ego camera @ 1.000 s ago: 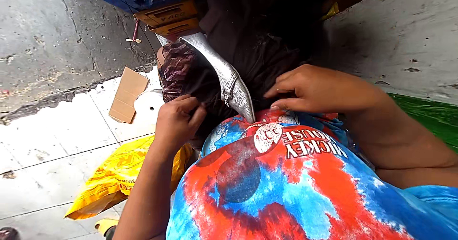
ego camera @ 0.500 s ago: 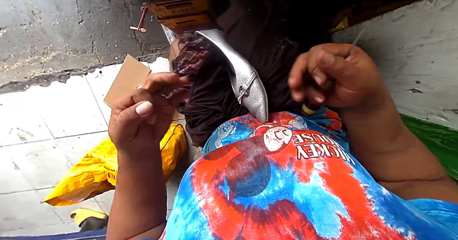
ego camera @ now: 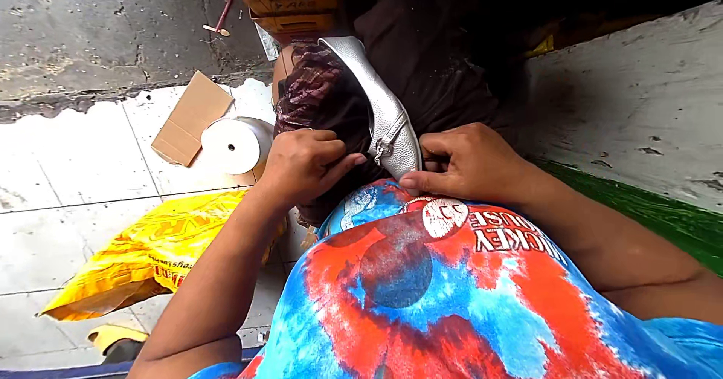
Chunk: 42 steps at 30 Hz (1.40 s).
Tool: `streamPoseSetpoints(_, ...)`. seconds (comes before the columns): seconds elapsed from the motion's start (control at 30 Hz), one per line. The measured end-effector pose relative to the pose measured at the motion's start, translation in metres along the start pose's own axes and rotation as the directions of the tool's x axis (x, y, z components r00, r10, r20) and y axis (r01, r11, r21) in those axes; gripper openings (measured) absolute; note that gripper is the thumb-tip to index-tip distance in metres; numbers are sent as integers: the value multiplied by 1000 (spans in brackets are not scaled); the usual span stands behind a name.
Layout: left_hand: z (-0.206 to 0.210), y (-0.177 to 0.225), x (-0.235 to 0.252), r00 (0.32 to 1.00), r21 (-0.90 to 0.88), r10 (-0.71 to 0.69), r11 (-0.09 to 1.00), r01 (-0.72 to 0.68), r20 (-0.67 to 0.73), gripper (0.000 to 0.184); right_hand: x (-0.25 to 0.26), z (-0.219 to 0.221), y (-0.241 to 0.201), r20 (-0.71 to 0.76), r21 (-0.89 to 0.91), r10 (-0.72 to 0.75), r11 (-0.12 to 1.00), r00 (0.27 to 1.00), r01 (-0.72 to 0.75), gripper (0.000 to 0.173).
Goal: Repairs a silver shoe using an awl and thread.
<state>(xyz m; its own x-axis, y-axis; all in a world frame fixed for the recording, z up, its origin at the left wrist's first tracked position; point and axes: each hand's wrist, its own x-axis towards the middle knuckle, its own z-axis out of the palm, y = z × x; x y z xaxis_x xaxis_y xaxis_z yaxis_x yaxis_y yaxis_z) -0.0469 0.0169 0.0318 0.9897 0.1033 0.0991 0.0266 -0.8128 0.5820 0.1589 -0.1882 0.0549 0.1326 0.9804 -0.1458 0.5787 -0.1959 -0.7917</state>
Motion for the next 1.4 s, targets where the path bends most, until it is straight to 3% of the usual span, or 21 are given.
streamPoseSetpoints(0.1,-4,-14,-7,999,-30,43,999,-44,-31,52,4,3,5,7,36,4,999,1000,-4,46)
streamPoseSetpoints(0.37,-24,-51,-49,995,-12,-90,996,89,-43,51,3,8,12,-14,67,3,998,1000,-2,42)
streamPoseSetpoints(0.43,-19,-53,-52,988,-142,-153,979,147,-34,46,-1,8,10,-13,72,10,997,1000,-9,43)
streamPoseSetpoints(0.5,-21,-56,-58,961,-403,-277,881,250,-9,35,-3,3,10,-57,78,-8,997,998,12,42)
streamPoseSetpoints(0.57,-32,-57,-74,875,-565,-485,719,406,11,31,-10,-11,13,-135,127,-15,991,991,32,39)
streamPoseSetpoints(0.6,-45,-57,-81,795,-511,-607,686,517,-11,27,-14,-21,16,-196,147,-14,988,981,43,38)
streamPoseSetpoints(0.67,-74,-51,-85,623,-111,-780,626,772,-63,25,-21,-42,27,-371,155,28,987,928,32,35)
streamPoseSetpoints(0.73,-90,-31,-67,559,100,-826,552,828,-72,45,-26,-54,43,-569,268,127,963,813,37,25)
streamPoseSetpoints(0.8,-91,7,-34,626,17,-779,626,780,-36,53,-23,-51,52,-670,487,321,871,670,69,12)
streamPoseSetpoints(0.87,-72,39,2,690,-311,-721,641,702,71,54,-20,-35,55,-617,651,493,758,614,46,14)
streamPoseSetpoints(0.93,-45,53,36,693,-609,-652,425,669,306,58,-20,-16,58,-542,692,540,722,644,-23,29)
streamPoseSetpoints(1.07,1,49,75,686,-709,-429,137,692,587,25,-30,-2,60,-567,589,428,808,704,-17,38)
streamPoseSetpoints(1.13,12,38,74,765,-786,-282,54,616,580,16,-38,-12,51,-575,525,355,851,737,-1,42)
streamPoseSetpoints(1.27,24,13,48,938,-940,-68,20,341,339,33,-54,-35,24,-438,296,139,955,888,-4,43)
streamPoseSetpoints(1.4,34,3,32,972,-973,-45,-21,228,229,36,-55,-31,10,-193,168,-101,977,976,134,36)
